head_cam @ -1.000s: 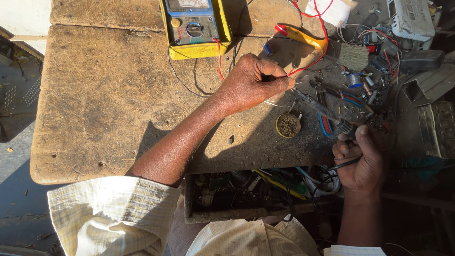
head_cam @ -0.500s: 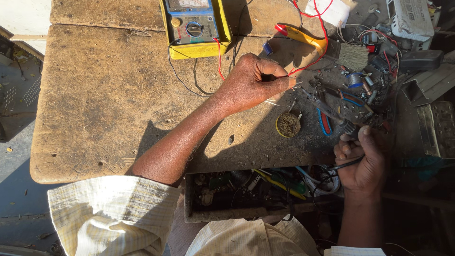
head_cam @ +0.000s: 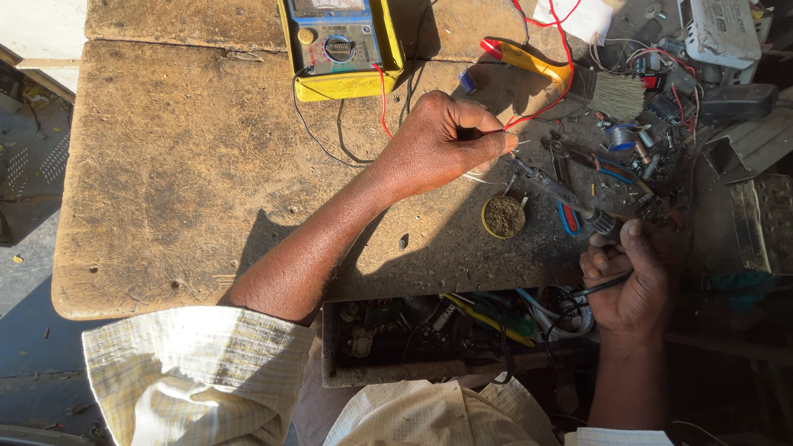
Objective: The person strips insulation from several wires using pliers, then solders the exposed ends with a soldering iron and solder. The person works on a cluttered workbench with a multimeter and various tools visible.
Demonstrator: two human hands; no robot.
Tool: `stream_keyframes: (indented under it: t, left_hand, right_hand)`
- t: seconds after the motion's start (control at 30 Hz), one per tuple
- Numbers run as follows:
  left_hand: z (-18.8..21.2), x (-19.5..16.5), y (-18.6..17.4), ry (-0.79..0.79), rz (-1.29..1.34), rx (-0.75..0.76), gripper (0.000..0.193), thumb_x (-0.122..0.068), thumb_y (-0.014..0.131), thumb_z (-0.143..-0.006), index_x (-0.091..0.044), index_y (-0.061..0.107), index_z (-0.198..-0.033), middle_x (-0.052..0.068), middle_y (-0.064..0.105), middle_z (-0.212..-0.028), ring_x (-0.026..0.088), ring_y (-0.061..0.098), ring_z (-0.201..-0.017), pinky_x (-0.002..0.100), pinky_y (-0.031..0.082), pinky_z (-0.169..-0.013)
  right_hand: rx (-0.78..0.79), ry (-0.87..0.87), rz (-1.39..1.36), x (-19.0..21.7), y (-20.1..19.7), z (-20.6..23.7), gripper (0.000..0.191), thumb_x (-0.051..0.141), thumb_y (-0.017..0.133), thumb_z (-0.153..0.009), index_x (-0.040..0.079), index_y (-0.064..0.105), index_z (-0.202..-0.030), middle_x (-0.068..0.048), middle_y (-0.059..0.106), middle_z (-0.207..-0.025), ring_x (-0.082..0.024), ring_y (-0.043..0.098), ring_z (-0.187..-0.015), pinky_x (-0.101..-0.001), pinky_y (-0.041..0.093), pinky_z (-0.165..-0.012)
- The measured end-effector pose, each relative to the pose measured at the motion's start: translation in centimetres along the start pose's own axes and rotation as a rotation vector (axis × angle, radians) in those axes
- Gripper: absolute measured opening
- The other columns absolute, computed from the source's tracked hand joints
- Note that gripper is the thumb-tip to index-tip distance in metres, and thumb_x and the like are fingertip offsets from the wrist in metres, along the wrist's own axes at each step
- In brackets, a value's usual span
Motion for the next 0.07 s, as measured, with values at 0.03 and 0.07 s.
stream_keyframes:
  t: [0.03, 0.07]
  left_hand:
    - [0.03, -0.07, -0.02, 0.001, -0.008, 0.002, 0.019, -0.023, 0.078, -0.098, -0.006, 0.082, -0.092, 0.003, 0.074, -0.07, 0.007, 0.064, -0.062, 0.031, 0.052, -0.054]
    - [0.1, -0.07, -0.06, -0.018, -0.003, 0.006, 0.017, -0.023, 0.078, -0.098, -0.007, 0.082, -0.093, 0.003, 0.074, -0.07, 0.007, 0.065, -0.062, 0.031, 0.052, -0.054]
  right_hand:
    - [-0.006, 0.003, -0.001, -0.09, -0.15, -0.05, 0.009, 0.017, 0.068, -0.114, 0.009, 0.071, -0.112, -0.014, 0.072, -0.095, -0.018, 0.064, -0.076, -0.0339, 0.05, -0.068]
    - [-0.013, 0.008, -0.001, -0.2, -0.34, -0.01, 0.009, 0.018, 0.068, -0.114, 0.01, 0.071, -0.115, -0.014, 0.072, -0.097, -0.018, 0.064, -0.076, -0.0339, 0.051, -0.069]
Point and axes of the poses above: each hand's wrist, its own z-axis away from the middle knuckle, its own y-axis out of the palm, x = y × z, the point moved 3 cm from there along -z, towards the middle knuckle
